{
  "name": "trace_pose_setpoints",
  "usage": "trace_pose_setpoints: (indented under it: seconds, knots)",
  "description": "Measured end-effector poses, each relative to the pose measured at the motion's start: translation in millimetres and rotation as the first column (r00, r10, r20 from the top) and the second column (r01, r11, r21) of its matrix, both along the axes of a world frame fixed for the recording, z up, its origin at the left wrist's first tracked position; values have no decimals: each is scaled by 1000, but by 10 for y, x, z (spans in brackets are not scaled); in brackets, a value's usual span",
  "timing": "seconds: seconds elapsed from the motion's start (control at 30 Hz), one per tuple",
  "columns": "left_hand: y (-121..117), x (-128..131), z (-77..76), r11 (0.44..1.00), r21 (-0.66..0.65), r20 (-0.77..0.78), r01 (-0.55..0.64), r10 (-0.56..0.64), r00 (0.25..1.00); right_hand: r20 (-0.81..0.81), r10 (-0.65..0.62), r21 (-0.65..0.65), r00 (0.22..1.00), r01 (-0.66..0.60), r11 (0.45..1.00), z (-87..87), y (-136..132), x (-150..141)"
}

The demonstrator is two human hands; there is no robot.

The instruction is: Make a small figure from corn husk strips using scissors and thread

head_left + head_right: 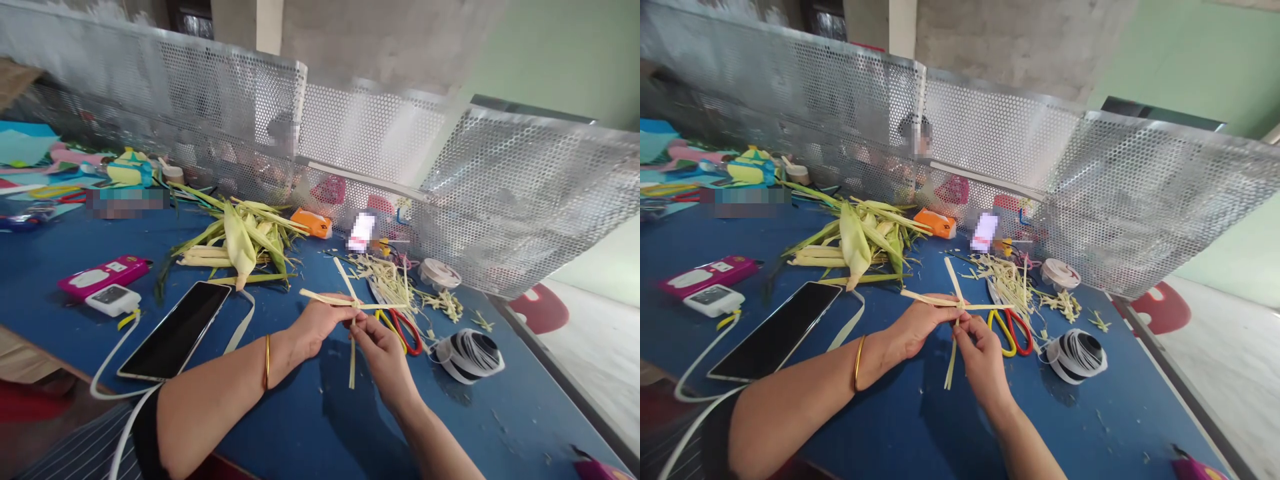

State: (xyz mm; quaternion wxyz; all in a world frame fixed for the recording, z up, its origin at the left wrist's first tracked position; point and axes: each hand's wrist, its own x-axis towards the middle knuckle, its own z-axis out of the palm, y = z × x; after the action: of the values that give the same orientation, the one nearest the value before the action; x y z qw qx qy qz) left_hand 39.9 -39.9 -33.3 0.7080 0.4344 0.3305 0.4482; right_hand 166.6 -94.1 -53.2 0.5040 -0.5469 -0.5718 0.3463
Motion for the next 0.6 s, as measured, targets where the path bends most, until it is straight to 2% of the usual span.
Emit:
trace_pose_setpoints:
  seconds: [0.27,0.4,0.47,0.5,0.6]
  knots:
    - [-13,28,-1,995,-81,-12,-52,52,999,37,36,44,999,-38,998,-21,1,0]
    - [30,-1,-1,995,-99,-10,18,-19,1000,131,8,85,991,-20,996,-8,-18,-4]
    - [70,-34,12,988,-152,-21,20,-23,1000,253,-71,187,965,23,982,30,-34,42]
    - [90,-52,21,984,-179,-29,14,-19,999,327,-149,270,933,59,961,53,-38,81]
    - [129,-98,48,975,-217,-47,48,-59,997,522,-415,498,745,129,857,103,-12,224]
